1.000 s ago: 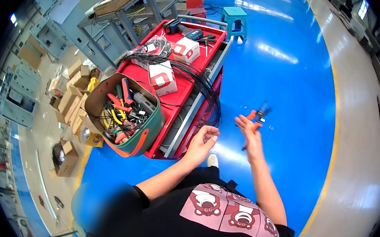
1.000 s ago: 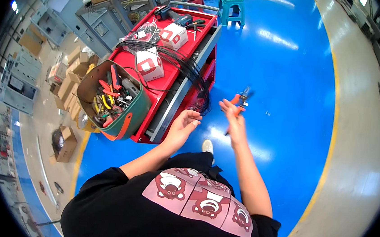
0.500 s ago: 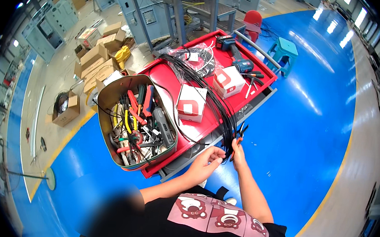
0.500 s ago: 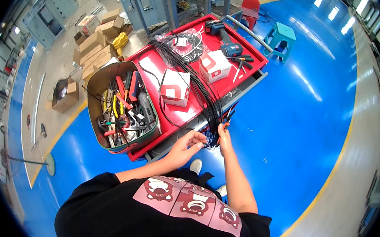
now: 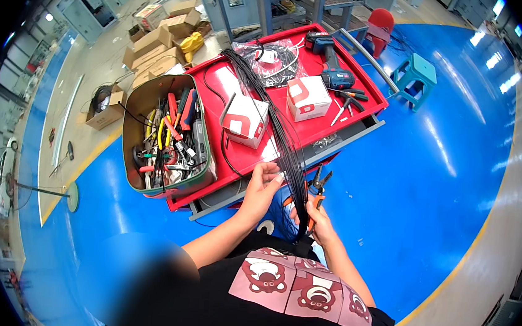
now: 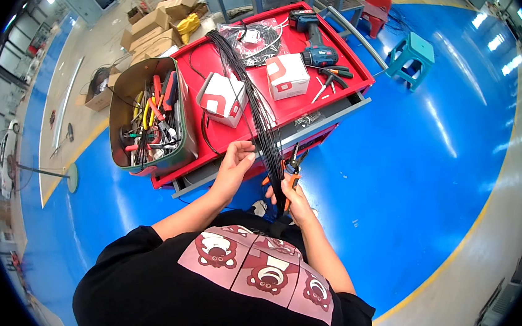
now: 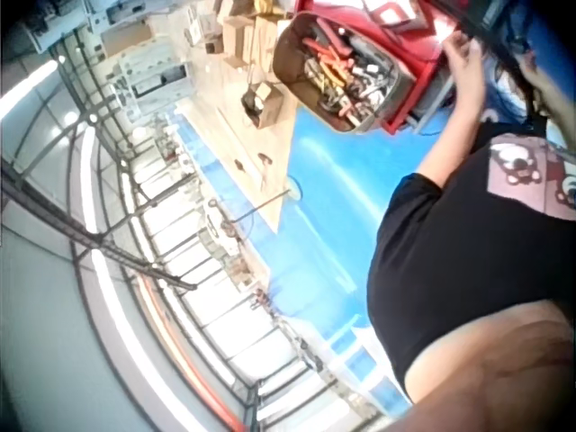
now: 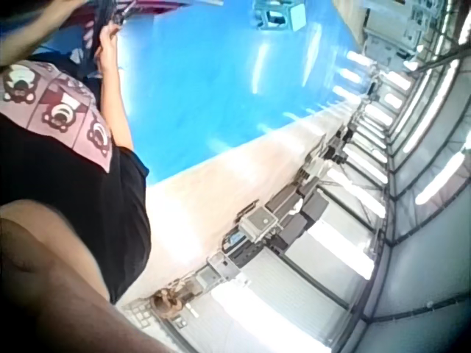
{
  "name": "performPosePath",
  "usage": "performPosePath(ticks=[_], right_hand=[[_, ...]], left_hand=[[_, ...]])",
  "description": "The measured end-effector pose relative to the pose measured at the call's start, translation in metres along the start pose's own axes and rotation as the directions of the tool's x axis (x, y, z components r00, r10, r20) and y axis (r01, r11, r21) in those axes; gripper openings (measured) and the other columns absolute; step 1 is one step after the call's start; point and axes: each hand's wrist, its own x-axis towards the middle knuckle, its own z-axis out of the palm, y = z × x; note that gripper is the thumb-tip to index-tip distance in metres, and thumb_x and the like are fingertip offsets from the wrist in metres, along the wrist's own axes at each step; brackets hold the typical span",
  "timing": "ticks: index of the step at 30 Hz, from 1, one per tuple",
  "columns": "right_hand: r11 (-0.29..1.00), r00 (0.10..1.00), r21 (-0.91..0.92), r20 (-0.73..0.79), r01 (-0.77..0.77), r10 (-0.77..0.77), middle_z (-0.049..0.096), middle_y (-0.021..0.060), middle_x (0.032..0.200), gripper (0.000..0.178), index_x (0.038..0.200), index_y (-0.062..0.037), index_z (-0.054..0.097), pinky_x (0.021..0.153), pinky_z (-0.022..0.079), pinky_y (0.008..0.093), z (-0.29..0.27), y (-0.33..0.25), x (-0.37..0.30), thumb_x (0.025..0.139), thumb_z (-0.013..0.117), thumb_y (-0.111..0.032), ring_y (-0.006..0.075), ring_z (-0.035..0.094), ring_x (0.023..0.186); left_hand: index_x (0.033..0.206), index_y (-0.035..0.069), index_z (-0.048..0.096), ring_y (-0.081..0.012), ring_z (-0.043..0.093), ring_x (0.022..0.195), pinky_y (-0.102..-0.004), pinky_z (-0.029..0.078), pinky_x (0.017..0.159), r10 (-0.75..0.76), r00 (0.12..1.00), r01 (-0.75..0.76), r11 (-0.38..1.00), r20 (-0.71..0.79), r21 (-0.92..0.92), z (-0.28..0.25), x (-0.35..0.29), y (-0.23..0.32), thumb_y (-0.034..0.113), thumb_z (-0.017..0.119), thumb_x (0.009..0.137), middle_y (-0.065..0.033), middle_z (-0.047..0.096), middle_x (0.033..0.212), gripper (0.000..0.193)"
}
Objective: The person uses a screwdriver to secure a small white box to a metal cabinet, then retrieves pliers from a tool cart and strips the ends of several black wires on the floor.
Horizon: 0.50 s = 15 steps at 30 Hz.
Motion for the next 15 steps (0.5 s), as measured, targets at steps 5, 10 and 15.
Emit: performPosePath(ticks=[5,10,15], right_hand=[[0.995,0.999,-0.096,0.044,0.003,0.002,0.051,0.0005,0.074,0.034,0.115,-0.0035,0.048,0.052,0.04,0.0217,-0.01,-0.047,-0.01,0.095,0.057,-0.029,0.008,0.049,0.059],[0.992,0.988,-0.115,0.146,0.059,-0.042,0.043,-0.0018,0.065,0.02,0.105,-0.0054,0.045,0.044,0.03,0.0218,0.003,-0.117,-0.001,0.096,0.056,-0.019,0.0056,0.036,0.05],[0.95,0.968,-0.244,0.202,0.195,-0.147,0.046,-0.0032,0.07,0.022,0.108,-0.0029,0.052,0.047,0.033,0.0205,0.018,-0.18,0.011,0.097,0.055,-0.022,0.0035,0.04,0.054]], left_hand=[[0.122,0.002,0.045,-0.0184,0.057,0.101,-0.0333,0.046,0.09,-0.174,0.985,0.169,0.965,-0.008,-0.2,0.052,0.019,0.033,0.035,0.052,0.097,-0.0131,0.057,0.115,0.042],[0.104,0.001,0.056,-0.0201,0.063,0.074,-0.0336,0.054,0.068,-0.189,0.982,0.138,0.78,-0.019,-0.611,0.08,0.077,0.086,0.036,0.051,0.097,-0.0087,0.063,0.083,0.037],[0.093,0.0,0.047,-0.0133,0.051,0.059,-0.0277,0.048,0.055,-0.074,0.997,0.041,0.548,0.001,-0.836,0.035,0.187,0.131,0.026,0.047,0.1,-0.0037,0.051,0.07,0.027]])
